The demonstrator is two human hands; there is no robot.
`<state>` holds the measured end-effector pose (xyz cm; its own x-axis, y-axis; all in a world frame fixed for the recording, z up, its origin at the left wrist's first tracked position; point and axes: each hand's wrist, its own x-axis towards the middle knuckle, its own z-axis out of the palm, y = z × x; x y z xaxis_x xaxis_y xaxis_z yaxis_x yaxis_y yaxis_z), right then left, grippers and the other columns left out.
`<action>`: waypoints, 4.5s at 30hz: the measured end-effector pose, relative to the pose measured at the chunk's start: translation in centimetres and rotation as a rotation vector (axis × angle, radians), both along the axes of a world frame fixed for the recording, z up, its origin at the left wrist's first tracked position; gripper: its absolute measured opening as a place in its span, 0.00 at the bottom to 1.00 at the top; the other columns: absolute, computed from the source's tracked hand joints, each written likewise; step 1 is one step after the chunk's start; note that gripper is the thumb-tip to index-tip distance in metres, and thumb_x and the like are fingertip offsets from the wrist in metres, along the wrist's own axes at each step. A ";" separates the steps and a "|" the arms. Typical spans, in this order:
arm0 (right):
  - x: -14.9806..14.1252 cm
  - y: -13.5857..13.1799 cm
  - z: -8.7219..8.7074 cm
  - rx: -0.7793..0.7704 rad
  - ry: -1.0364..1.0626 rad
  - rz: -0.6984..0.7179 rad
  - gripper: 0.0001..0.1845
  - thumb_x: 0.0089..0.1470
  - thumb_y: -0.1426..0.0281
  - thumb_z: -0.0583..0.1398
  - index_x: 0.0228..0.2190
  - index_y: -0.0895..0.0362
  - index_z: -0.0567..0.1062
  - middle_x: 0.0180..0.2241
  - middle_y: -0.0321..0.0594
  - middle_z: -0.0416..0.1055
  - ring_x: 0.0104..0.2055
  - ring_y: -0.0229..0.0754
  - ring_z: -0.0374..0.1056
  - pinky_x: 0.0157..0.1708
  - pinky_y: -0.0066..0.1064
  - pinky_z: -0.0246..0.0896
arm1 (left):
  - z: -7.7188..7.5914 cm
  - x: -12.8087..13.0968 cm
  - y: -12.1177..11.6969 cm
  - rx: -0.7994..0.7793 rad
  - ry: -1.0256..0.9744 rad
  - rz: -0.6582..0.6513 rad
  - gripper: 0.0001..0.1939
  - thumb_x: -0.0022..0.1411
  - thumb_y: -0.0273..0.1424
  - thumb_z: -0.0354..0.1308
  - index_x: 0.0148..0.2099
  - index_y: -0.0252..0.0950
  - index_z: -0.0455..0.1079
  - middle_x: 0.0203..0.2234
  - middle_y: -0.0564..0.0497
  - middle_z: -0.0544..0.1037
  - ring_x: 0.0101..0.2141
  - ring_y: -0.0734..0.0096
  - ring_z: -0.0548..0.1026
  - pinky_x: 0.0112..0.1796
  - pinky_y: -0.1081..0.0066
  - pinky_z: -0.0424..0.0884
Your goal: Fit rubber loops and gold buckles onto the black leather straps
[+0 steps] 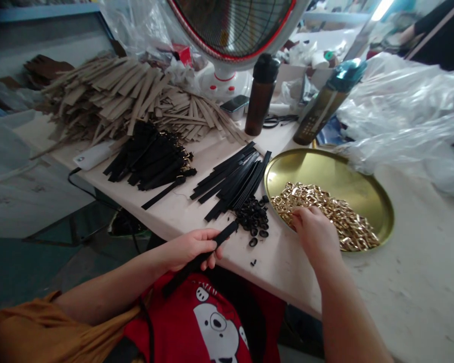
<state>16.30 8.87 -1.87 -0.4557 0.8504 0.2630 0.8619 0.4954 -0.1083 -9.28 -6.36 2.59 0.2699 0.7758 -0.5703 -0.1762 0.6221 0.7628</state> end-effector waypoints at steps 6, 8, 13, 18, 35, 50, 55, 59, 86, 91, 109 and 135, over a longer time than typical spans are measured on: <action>0.5 -0.5 0.2 -0.032 0.067 -0.095 0.15 0.53 0.61 0.51 0.25 0.56 0.71 0.27 0.41 0.67 0.27 0.43 0.61 0.27 0.32 0.51 | 0.1 0.0 -0.3 0.052 0.068 -0.051 0.05 0.55 0.25 0.46 0.34 0.32 0.61 0.25 0.54 0.69 0.19 0.84 0.67 0.18 0.83 0.60; 0.6 -0.7 0.4 -0.016 0.064 -0.106 0.16 0.53 0.60 0.50 0.25 0.56 0.71 0.28 0.42 0.67 0.28 0.43 0.61 0.27 0.33 0.51 | 0.1 -0.1 -0.4 0.052 0.081 -0.056 0.05 0.55 0.25 0.45 0.35 0.32 0.61 0.25 0.54 0.68 0.19 0.84 0.67 0.18 0.83 0.60; 0.1 -1.2 1.5 0.039 -0.033 -0.165 0.16 0.53 0.61 0.50 0.31 0.57 0.73 0.31 0.45 0.68 0.28 0.45 0.61 0.26 0.34 0.51 | -0.2 -0.4 -0.9 0.075 0.082 -0.052 0.05 0.55 0.25 0.45 0.34 0.32 0.61 0.25 0.55 0.68 0.19 0.84 0.67 0.18 0.82 0.60; -3.3 -3.1 2.2 0.020 0.101 -0.033 0.14 0.53 0.62 0.52 0.33 0.57 0.73 0.32 0.44 0.68 0.29 0.42 0.63 0.28 0.33 0.55 | 0.0 -0.2 -1.1 0.066 0.072 -0.018 0.06 0.55 0.25 0.45 0.37 0.32 0.61 0.24 0.55 0.68 0.18 0.84 0.66 0.18 0.82 0.60; -7.6 -5.2 0.6 -0.193 0.075 0.213 0.10 0.52 0.68 0.54 0.35 0.57 0.72 0.32 0.42 0.68 0.32 0.44 0.66 0.32 0.33 0.60 | -0.2 -0.7 -1.4 0.080 0.039 -0.004 0.10 0.56 0.26 0.45 0.41 0.31 0.61 0.24 0.54 0.68 0.18 0.84 0.66 0.18 0.82 0.60; -8.5 -9.7 1.6 -1.244 1.541 -0.188 0.15 0.38 0.63 0.67 0.31 0.53 0.75 0.25 0.33 0.70 0.23 0.29 0.63 0.26 0.21 0.62 | 0.6 0.2 -0.5 0.264 0.197 -0.063 0.11 0.60 0.34 0.45 0.37 0.31 0.63 0.19 0.56 0.67 0.15 0.84 0.64 0.18 0.82 0.60; -8.8 -10.2 1.0 -1.363 1.664 -0.244 0.15 0.35 0.65 0.68 0.29 0.55 0.75 0.24 0.33 0.70 0.23 0.28 0.65 0.24 0.17 0.63 | 1.0 0.0 -0.7 0.360 0.285 -0.026 0.14 0.61 0.36 0.44 0.37 0.31 0.64 0.17 0.57 0.65 0.15 0.84 0.61 0.18 0.81 0.58; -8.8 -10.6 0.8 -1.357 1.634 -0.241 0.14 0.35 0.67 0.69 0.28 0.54 0.75 0.23 0.31 0.70 0.23 0.28 0.65 0.25 0.18 0.64 | 1.3 -0.2 -1.3 0.435 0.501 -0.132 0.13 0.60 0.35 0.44 0.34 0.32 0.65 0.17 0.57 0.65 0.17 0.82 0.62 0.20 0.80 0.57; -9.5 -13.1 1.3 -1.199 1.537 -0.230 0.13 0.39 0.63 0.66 0.31 0.52 0.75 0.25 0.32 0.71 0.22 0.31 0.64 0.25 0.24 0.63 | 2.3 0.0 -1.3 0.739 0.880 -0.326 0.15 0.63 0.34 0.41 0.34 0.35 0.67 0.23 0.53 0.71 0.24 0.75 0.67 0.25 0.76 0.56; -9.6 -13.4 1.2 -1.121 1.459 -0.229 0.12 0.39 0.65 0.66 0.31 0.53 0.75 0.27 0.34 0.71 0.24 0.33 0.65 0.27 0.27 0.64 | 1.9 0.0 -1.5 0.717 0.922 -0.341 0.15 0.62 0.34 0.42 0.34 0.35 0.68 0.22 0.53 0.71 0.24 0.75 0.66 0.24 0.76 0.54; -8.3 -14.1 1.4 -0.905 1.185 -0.110 0.09 0.40 0.65 0.65 0.27 0.54 0.74 0.23 0.34 0.70 0.27 0.37 0.65 0.29 0.29 0.61 | 0.8 1.5 -2.0 0.745 1.026 -0.417 0.16 0.64 0.35 0.40 0.34 0.34 0.67 0.25 0.49 0.73 0.26 0.68 0.69 0.26 0.73 0.59; -9.2 -14.1 1.2 -1.276 1.368 -0.163 0.10 0.41 0.63 0.65 0.25 0.56 0.72 0.18 0.31 0.66 0.20 0.32 0.59 0.22 0.25 0.56 | 2.2 -0.5 -1.5 0.563 0.680 -0.364 0.21 0.61 0.31 0.44 0.56 0.34 0.56 0.35 0.47 0.73 0.35 0.68 0.71 0.35 0.72 0.63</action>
